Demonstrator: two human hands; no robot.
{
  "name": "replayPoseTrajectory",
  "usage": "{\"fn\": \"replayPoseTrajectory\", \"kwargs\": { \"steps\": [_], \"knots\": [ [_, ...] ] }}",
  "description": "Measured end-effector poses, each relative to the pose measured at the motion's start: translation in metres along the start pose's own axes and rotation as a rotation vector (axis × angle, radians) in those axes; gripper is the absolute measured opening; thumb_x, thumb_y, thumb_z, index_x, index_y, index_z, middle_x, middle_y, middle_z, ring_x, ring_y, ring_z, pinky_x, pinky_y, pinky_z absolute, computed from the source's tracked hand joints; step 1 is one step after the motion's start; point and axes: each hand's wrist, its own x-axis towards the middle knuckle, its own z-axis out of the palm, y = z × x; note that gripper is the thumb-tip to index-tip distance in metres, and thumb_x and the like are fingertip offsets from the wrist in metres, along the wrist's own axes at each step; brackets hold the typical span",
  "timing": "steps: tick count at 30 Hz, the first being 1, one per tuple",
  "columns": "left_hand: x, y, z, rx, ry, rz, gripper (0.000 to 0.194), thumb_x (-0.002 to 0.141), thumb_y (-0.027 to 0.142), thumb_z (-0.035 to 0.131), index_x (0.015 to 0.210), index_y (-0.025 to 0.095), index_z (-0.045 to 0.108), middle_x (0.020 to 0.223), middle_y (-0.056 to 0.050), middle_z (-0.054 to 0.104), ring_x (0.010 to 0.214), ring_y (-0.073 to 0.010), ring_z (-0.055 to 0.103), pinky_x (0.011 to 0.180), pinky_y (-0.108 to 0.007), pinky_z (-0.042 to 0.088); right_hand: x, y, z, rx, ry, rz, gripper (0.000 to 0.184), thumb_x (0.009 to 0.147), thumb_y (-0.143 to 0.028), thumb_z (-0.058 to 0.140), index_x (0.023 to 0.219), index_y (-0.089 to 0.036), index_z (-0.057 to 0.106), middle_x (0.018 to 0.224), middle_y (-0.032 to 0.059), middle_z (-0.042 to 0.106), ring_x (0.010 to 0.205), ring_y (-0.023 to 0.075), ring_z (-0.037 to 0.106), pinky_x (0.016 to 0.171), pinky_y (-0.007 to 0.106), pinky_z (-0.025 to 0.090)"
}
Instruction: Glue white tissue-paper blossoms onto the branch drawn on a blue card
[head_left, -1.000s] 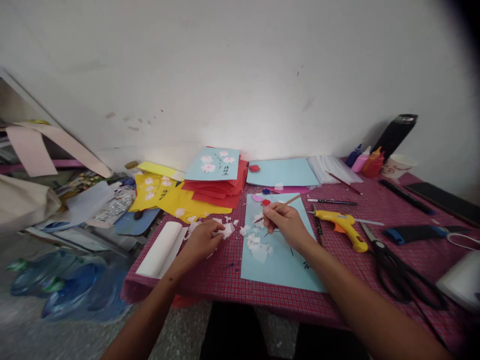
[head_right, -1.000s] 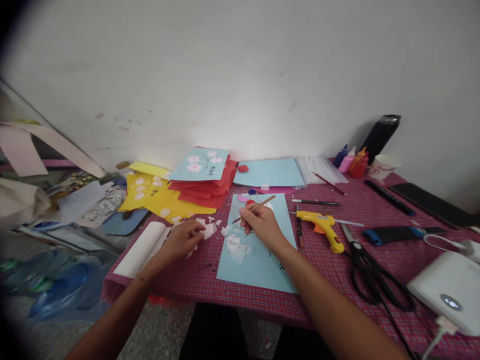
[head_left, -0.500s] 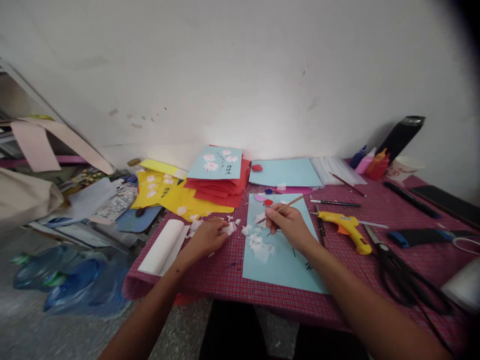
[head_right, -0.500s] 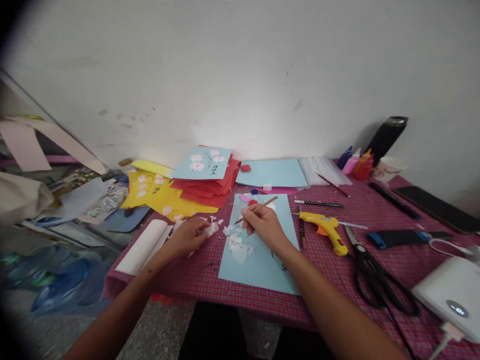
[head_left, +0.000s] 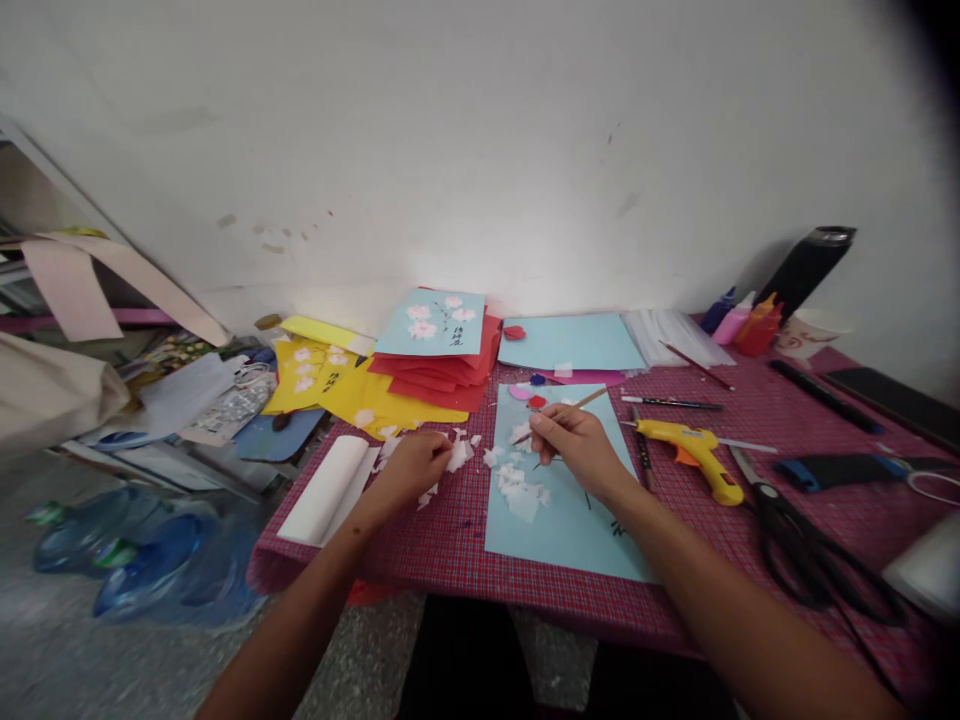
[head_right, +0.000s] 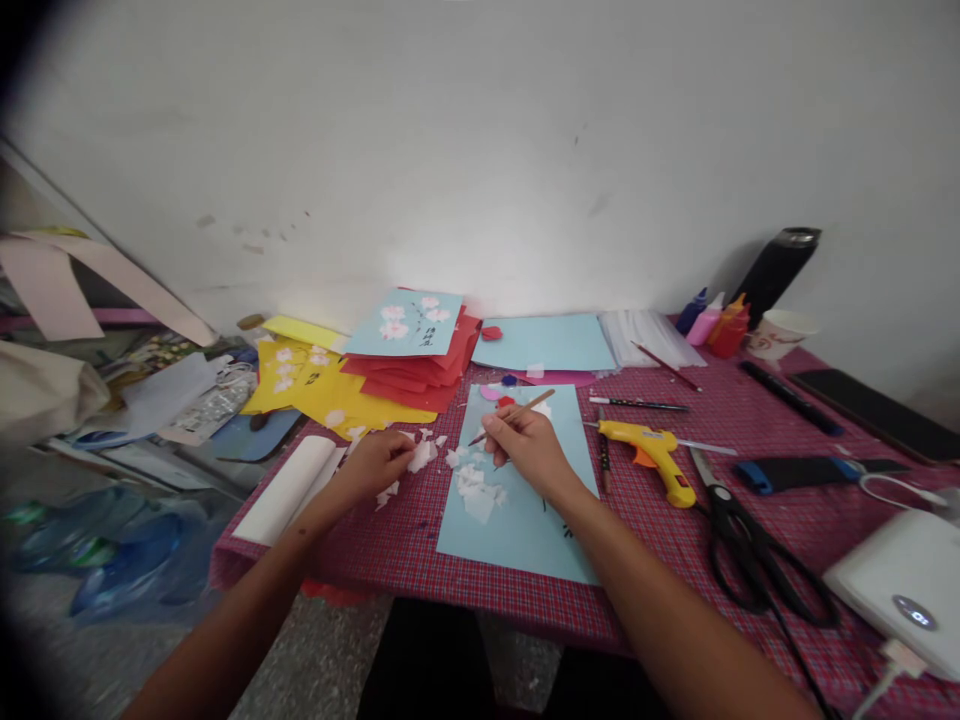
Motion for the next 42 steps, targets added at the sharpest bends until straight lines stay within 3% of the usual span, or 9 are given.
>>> {"fn": "replayPoseTrajectory", "kwargs": {
  "steps": [8,13,18,22,27,35,42],
  "knots": [
    [-0.002,0.009,-0.011,-0.201,0.123,-0.196,0.014,0.079,0.027,0.058,0.071,0.019,0.066,0.069,0.000,0.067,0.065,-0.0156,0.059,0.059,-0.025,0.040,-0.001,-0.006,0.003,-0.007,0.018,0.006,0.033,0.084,-0.051,0.067,0.077,-0.019,0.060,0.063,-0.0009,0.063,0.047,0.0104,0.053,0.049,0.025,0.044],
    [-0.001,0.022,-0.013,-0.615,0.191,-0.285,0.018,0.077,0.035,0.066,0.077,0.018,0.061,0.069,0.001,0.066,0.061,-0.0133,0.060,0.056,-0.023,0.043,-0.001,-0.006,0.005,0.040,0.029,0.002,0.030,0.083,-0.048,0.068,0.083,-0.019,0.059,0.069,-0.0003,0.065,0.047,0.0100,0.054,0.047,0.025,0.043],
    [0.017,0.050,0.003,-0.995,0.129,-0.264,0.019,0.075,0.031,0.069,0.081,0.017,0.059,0.072,0.000,0.068,0.058,-0.0108,0.061,0.058,-0.023,0.048,0.001,-0.002,0.004,0.086,0.037,-0.022,0.027,0.082,-0.042,0.069,0.092,-0.019,0.061,0.078,0.0020,0.069,0.050,0.0108,0.055,0.048,0.026,0.044],
    [0.038,0.066,0.023,-1.067,0.078,-0.228,0.019,0.077,0.032,0.068,0.083,0.014,0.064,0.069,0.000,0.066,0.056,-0.0094,0.058,0.056,-0.022,0.047,0.004,0.000,-0.002,0.131,0.091,-0.059,0.025,0.081,-0.039,0.070,0.093,-0.018,0.066,0.081,0.0035,0.069,0.056,0.0124,0.057,0.052,0.027,0.047],
    [0.043,0.068,0.042,-1.116,0.053,-0.228,0.024,0.078,0.036,0.069,0.088,0.014,0.067,0.069,0.000,0.066,0.058,-0.0096,0.057,0.055,-0.021,0.047,0.005,-0.002,-0.003,0.108,0.094,-0.045,0.026,0.084,-0.044,0.068,0.090,-0.018,0.068,0.065,0.0007,0.064,0.056,0.0141,0.058,0.056,0.028,0.048],
    [0.034,0.066,0.044,-1.184,0.010,-0.210,0.021,0.074,0.030,0.073,0.087,0.013,0.069,0.071,-0.001,0.066,0.063,-0.0111,0.058,0.058,-0.023,0.048,0.005,0.008,0.001,0.016,-0.025,-0.073,0.023,0.087,-0.041,0.065,0.087,-0.018,0.069,0.085,0.0025,0.064,0.073,0.0151,0.060,0.071,0.031,0.049],
    [0.034,0.066,0.047,-1.193,-0.024,-0.177,0.026,0.075,0.033,0.075,0.090,0.013,0.070,0.075,-0.002,0.068,0.066,-0.0114,0.059,0.060,-0.023,0.046,0.006,0.011,-0.002,-0.103,-0.042,-0.102,0.021,0.089,-0.038,0.063,0.089,-0.018,0.070,0.089,0.0026,0.064,0.083,0.0170,0.059,0.079,0.031,0.046]
  ]
}}
